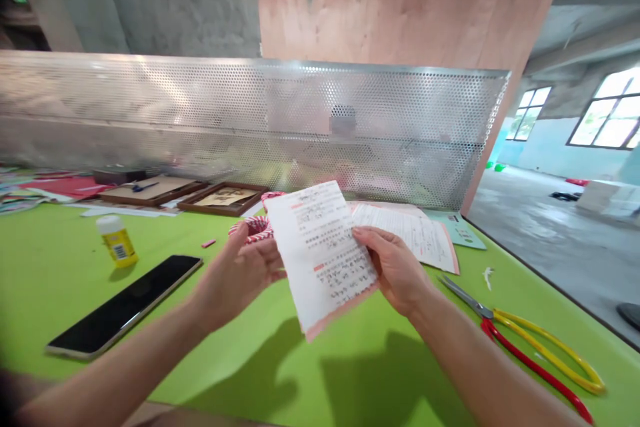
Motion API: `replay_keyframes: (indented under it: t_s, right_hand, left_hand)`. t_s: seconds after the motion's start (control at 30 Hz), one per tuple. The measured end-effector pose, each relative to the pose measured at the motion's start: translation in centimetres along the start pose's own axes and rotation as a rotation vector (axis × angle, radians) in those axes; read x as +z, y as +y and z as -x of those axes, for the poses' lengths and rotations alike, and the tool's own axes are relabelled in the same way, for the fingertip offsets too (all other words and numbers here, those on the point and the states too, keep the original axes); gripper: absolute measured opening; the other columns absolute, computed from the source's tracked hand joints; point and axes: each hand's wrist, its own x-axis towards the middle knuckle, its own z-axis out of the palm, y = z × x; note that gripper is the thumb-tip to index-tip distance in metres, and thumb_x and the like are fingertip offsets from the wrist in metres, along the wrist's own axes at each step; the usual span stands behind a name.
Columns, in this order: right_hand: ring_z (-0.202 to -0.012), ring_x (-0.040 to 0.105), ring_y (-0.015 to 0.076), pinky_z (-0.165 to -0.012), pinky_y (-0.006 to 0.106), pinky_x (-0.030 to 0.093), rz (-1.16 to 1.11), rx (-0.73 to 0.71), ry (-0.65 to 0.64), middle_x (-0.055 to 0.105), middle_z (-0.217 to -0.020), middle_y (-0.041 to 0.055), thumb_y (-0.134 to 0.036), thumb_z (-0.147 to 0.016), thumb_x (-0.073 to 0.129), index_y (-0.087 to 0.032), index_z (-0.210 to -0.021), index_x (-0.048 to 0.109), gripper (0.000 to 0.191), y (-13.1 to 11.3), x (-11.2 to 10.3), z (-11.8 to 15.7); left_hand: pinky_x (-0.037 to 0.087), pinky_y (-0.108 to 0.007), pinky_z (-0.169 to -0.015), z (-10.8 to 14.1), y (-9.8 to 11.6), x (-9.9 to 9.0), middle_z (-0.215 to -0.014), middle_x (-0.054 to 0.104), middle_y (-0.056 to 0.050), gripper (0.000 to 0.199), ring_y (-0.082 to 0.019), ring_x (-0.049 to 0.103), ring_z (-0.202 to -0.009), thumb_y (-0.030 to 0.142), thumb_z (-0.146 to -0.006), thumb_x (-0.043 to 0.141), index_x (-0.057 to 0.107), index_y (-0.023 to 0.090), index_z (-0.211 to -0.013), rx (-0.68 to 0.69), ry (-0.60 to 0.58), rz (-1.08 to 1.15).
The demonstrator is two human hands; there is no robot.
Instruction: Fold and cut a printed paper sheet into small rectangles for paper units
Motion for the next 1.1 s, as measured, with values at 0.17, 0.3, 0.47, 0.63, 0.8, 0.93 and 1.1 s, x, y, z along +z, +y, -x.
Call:
replay_keyframes:
  t_s: [0.17, 0.3, 0.47, 0.63, 0.8, 0.93, 1.1]
  right_hand:
    - [-0.065, 0.06, 0.0146, -0.06, 0.025, 0.049, -0.052, 0.014, 0.108, 0.068, -0.074, 0.0014, -0.026, -0.067, 0.063, -0.018, -0.073, 0.065, 0.01, 2.6, 0.1, -1.0]
    - [-0.067, 0.06, 0.0167, -0.065, 0.029, 0.048, -0.011, -0.027, 0.131, 0.068, -0.072, 0.0027, -0.028, -0.065, 0.064, -0.017, -0.072, 0.065, 0.013, 3.7, -0.2, -1.1]
    - [-0.063, 0.058, 0.0139, -0.06, 0.025, 0.046, 0.09, -0.098, 0.149, 0.065, -0.064, 0.0005, -0.03, -0.064, 0.065, -0.016, -0.07, 0.065, 0.015, 3.8, 0.0, -0.7]
    - [-0.058, 0.055, 0.0128, -0.055, 0.025, 0.044, 0.204, -0.153, 0.168, 0.063, -0.062, -0.0002, -0.032, -0.066, 0.062, -0.017, -0.069, 0.063, 0.016, 3.8, 0.0, -0.3]
    - [-0.056, 0.053, 0.014, -0.055, 0.027, 0.042, 0.359, -0.182, 0.14, 0.06, -0.06, -0.0002, -0.031, -0.064, 0.063, -0.017, -0.067, 0.061, 0.015, 3.6, -0.6, -0.1]
    - [-0.052, 0.049, 0.0127, -0.051, 0.026, 0.038, 0.461, -0.214, 0.153, 0.057, -0.057, -0.0011, -0.031, -0.063, 0.062, -0.017, -0.062, 0.059, 0.015, 3.8, -1.2, -0.2]
    - [-0.05, 0.047, 0.0112, -0.049, 0.025, 0.038, 0.537, -0.238, 0.146, 0.055, -0.054, -0.0022, -0.034, -0.066, 0.058, -0.017, -0.064, 0.058, 0.017, 4.0, -1.2, -0.3]
  left_hand:
    - [0.039, -0.036, -0.08, 0.5, -0.6, 3.4, -0.092, 0.065, -0.013, 0.071, -0.025, 0.056, -0.09, 0.064, -0.077, 0.013, 0.061, 0.013, -0.092, -0.039, -0.146, 0.269]
    - [0.04, -0.035, -0.081, 0.5, -1.0, 4.3, -0.099, 0.063, -0.011, 0.051, -0.024, 0.056, -0.093, 0.053, -0.079, 0.036, 0.057, 0.014, -0.104, -0.046, -0.066, 0.275]
    - [0.045, -0.033, -0.077, -0.5, -2.4, 4.3, -0.09, 0.067, -0.01, 0.028, -0.022, 0.061, -0.082, 0.031, -0.07, 0.061, 0.061, 0.013, -0.091, -0.122, 0.172, 0.205]
    - [0.049, -0.032, -0.071, -1.7, -3.3, 4.1, -0.08, 0.069, -0.009, 0.016, -0.021, 0.063, -0.072, 0.021, -0.07, 0.061, 0.063, 0.011, -0.081, -0.138, 0.303, 0.189]
    - [0.05, -0.032, -0.069, -2.1, -3.8, 3.7, -0.08, 0.069, -0.01, 0.017, -0.022, 0.064, -0.071, 0.02, -0.07, 0.061, 0.064, 0.01, -0.083, -0.124, 0.257, 0.196]
    - [0.05, -0.032, -0.067, -2.3, -4.4, 3.2, -0.079, 0.069, -0.011, 0.02, -0.022, 0.064, -0.07, 0.021, -0.068, 0.063, 0.065, 0.009, -0.084, -0.141, 0.228, 0.185]
    - [0.05, -0.032, -0.066, -2.2, -4.6, 3.0, -0.08, 0.068, -0.013, 0.025, -0.024, 0.064, -0.071, 0.023, -0.068, 0.064, 0.064, 0.007, -0.086, -0.154, 0.176, 0.198]
